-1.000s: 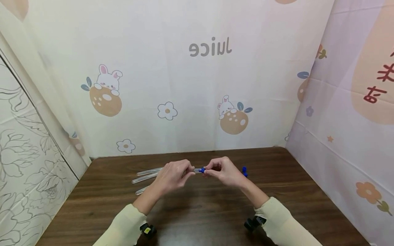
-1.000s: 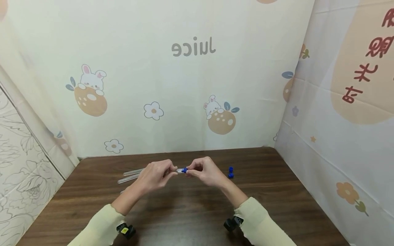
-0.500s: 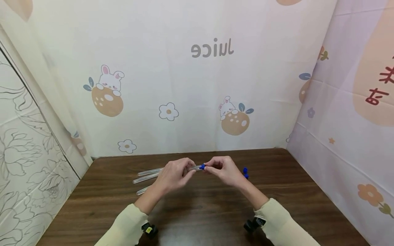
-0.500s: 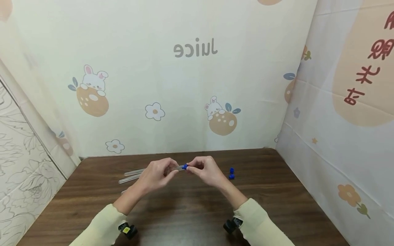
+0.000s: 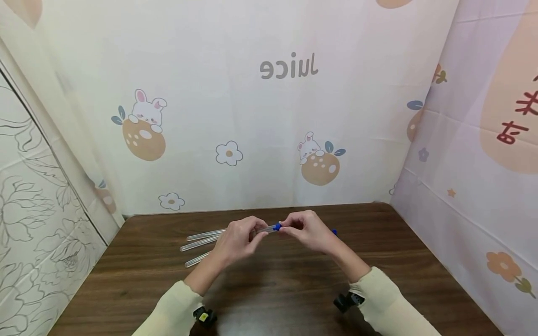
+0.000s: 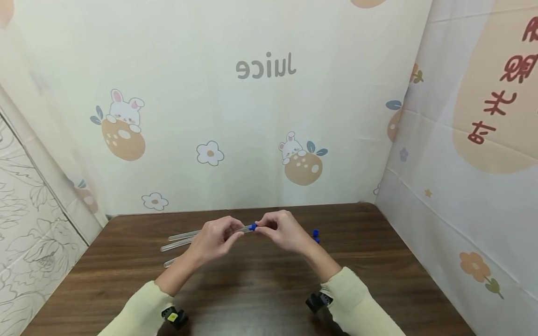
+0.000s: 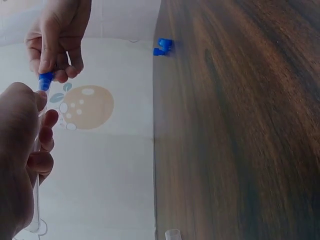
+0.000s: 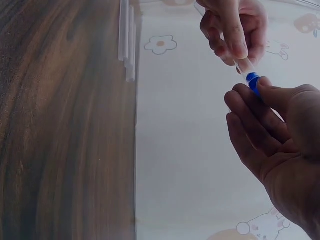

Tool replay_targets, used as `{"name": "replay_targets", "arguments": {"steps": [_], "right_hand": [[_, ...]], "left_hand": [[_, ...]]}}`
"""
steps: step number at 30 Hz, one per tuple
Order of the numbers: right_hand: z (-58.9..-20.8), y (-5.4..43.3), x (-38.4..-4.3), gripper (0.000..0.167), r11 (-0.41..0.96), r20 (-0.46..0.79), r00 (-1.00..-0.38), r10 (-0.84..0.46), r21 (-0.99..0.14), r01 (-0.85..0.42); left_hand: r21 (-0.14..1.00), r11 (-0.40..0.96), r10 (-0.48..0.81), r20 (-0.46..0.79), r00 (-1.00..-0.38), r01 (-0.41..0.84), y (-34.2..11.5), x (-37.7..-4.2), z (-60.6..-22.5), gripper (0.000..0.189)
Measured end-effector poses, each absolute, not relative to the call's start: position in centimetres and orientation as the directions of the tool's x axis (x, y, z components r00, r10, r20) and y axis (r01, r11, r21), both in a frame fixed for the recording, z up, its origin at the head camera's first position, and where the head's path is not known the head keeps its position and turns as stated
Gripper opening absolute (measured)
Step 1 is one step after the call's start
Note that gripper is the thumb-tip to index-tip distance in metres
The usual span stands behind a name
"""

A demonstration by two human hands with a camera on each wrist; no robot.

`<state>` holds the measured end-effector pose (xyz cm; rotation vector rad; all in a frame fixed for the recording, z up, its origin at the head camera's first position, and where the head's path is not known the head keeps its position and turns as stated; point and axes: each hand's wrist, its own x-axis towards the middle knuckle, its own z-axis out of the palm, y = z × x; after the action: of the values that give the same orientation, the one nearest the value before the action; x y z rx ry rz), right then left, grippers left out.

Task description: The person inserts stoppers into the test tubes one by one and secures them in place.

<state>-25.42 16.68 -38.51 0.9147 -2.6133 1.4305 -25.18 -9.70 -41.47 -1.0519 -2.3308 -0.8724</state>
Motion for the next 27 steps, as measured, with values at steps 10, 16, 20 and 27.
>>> {"name": "replay_targets", "arguments": {"steps": [10, 16, 20, 27], "right_hand": [[-38.74, 16.58, -25.70, 0.005, 0.404, 0.298, -0.820, -0.489, -0.755, -0.516], [-38.86, 16.48, -25.97, 0.008, 0.379, 0.293, -0.818, -0.496, -0.774, -0.507], [-38.77, 16.47, -26.03, 0.011, 0.364, 0.288, -0.822, -0.491, -0.789, -0.494], [-39.13, 16.60, -26.13, 0.010, 0.355, 0.307, -0.829, -0.468, -0.793, -0.495]], "left_hand": [[0.332, 0.530, 0.518, 0.602, -0.608, 0.780, -9.66, -25.06, -41.08, 0.017], [0.339, 0.513, 0.526, 0.602, -0.601, 0.789, -9.74, -25.16, -40.91, 0.016], [0.370, 0.505, 0.507, 0.604, -0.615, 0.780, -9.69, -25.17, -40.97, 0.015], [0.391, 0.524, 0.478, 0.600, -0.642, 0.756, -9.26, -25.09, -41.09, 0.015]]}}
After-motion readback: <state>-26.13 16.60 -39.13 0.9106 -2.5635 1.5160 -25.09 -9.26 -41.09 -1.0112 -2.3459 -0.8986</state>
